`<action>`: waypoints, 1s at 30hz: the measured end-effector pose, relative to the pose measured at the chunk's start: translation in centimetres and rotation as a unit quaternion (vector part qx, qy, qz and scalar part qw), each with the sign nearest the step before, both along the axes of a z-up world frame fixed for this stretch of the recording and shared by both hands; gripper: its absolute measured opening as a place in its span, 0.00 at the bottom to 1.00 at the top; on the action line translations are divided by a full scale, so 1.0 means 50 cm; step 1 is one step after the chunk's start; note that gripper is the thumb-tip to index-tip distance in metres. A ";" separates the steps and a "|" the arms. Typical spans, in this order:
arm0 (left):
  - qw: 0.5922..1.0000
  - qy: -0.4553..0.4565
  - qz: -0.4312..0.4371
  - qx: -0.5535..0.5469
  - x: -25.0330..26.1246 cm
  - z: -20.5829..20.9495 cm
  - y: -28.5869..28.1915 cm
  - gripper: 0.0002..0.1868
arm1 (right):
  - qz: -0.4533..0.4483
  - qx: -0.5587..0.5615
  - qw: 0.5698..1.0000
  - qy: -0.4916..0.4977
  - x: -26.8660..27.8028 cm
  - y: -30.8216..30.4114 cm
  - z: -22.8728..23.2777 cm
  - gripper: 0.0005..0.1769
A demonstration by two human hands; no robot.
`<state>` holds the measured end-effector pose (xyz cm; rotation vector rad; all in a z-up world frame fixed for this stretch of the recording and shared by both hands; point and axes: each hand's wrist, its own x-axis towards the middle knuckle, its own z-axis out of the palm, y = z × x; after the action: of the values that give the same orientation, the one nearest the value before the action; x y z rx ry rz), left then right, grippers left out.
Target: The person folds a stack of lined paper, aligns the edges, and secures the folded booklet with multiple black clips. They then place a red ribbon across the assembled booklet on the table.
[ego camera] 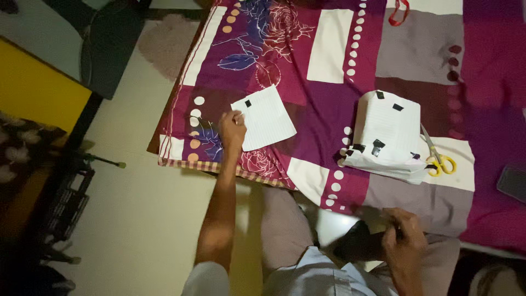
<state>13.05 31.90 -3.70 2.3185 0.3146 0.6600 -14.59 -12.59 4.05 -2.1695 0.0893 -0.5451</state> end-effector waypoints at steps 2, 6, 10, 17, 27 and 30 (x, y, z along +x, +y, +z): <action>0.997 -0.020 -0.055 0.042 0.035 0.002 0.003 0.12 | 0.003 -0.005 1.000 0.010 -0.001 0.011 0.002 0.20; 0.986 -0.015 -0.115 0.118 0.083 0.010 0.003 0.18 | 0.025 -0.003 1.000 -0.017 0.020 0.024 -0.005 0.20; 0.983 -0.009 -0.113 0.141 0.096 -0.010 0.005 0.15 | 0.009 0.001 0.999 0.037 0.013 0.026 -0.014 0.21; 0.972 -0.058 -0.099 0.207 0.121 -0.074 0.010 0.06 | 0.048 -0.025 0.998 -0.016 0.036 0.031 -0.020 0.17; 0.986 0.096 -0.080 0.113 0.177 -0.118 0.071 0.06 | 0.159 -0.077 0.984 -0.024 0.113 0.077 0.050 0.24; 0.965 0.072 -0.160 0.193 0.196 -0.096 0.077 0.04 | 0.254 -0.071 0.964 -0.026 0.172 0.150 0.075 0.26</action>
<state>22.83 35.73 -8.52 2.7131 -0.1388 0.4173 -6.00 -5.09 7.80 -2.1981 -0.5380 -0.3152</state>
